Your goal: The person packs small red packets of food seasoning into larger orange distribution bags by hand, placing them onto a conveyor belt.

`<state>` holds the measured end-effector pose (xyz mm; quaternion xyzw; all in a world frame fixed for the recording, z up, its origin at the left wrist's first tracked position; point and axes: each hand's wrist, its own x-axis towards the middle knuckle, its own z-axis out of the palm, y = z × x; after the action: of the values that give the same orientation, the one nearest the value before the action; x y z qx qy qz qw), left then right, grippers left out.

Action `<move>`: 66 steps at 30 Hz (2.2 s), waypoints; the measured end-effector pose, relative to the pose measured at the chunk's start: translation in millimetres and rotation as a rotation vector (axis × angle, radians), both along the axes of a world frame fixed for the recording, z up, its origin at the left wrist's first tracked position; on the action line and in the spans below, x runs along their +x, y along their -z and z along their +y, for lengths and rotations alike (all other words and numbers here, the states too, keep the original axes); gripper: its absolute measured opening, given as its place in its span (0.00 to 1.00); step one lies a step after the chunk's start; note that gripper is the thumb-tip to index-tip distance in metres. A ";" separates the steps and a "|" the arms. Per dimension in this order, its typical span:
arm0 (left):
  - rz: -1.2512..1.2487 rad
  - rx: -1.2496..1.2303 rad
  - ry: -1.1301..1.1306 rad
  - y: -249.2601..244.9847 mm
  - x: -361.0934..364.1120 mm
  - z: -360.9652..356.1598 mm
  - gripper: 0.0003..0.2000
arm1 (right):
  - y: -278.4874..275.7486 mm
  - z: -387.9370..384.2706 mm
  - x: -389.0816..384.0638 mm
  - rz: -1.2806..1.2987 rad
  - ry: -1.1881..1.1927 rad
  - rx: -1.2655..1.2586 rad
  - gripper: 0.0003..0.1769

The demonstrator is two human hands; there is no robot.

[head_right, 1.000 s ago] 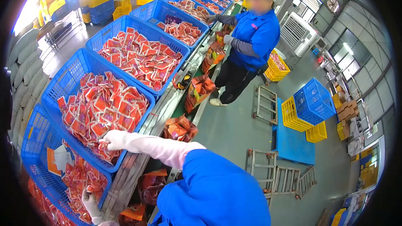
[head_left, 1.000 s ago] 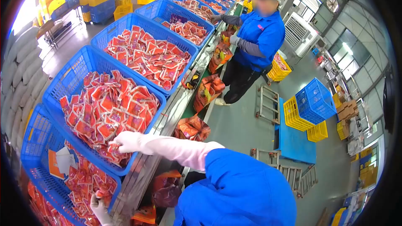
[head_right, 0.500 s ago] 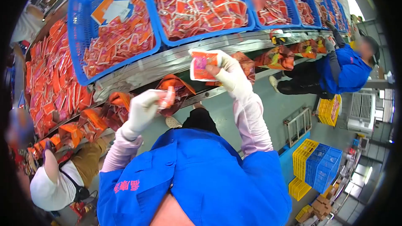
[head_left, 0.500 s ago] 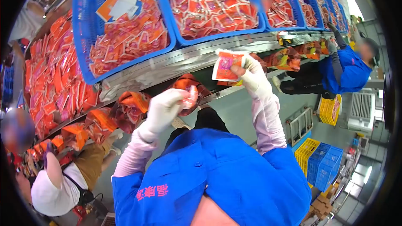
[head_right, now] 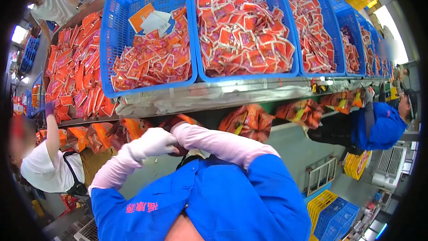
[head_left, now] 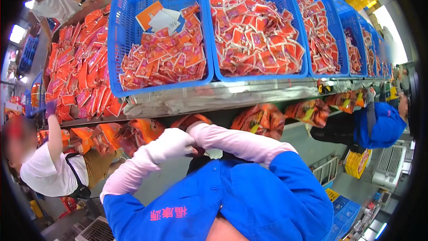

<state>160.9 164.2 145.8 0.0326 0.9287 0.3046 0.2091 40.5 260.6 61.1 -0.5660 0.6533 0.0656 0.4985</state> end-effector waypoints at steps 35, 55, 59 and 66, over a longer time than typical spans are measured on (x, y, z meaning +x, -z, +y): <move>0.020 -0.417 -0.120 60.1 -7.5 62.2 0.18 | 62.3 58.5 2.4 0.151 0.183 -0.118 0.15; 0.333 -0.433 -0.292 53.4 70.1 16.2 0.05 | 24.6 -30.4 -21.3 0.376 -0.240 0.061 0.13; 0.395 -0.450 -0.226 60.6 61.8 20.4 0.04 | 24.7 -35.7 12.3 0.499 -0.353 -0.058 0.17; 0.295 -0.057 -0.476 -4.3 19.4 -47.0 0.14 | -113.2 12.2 -88.7 -0.209 0.247 -0.448 0.14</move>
<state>180.3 117.2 150.1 -0.1483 0.9389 0.3107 -0.0050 -48.2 272.8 174.3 -0.5821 0.6606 -0.2005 0.4297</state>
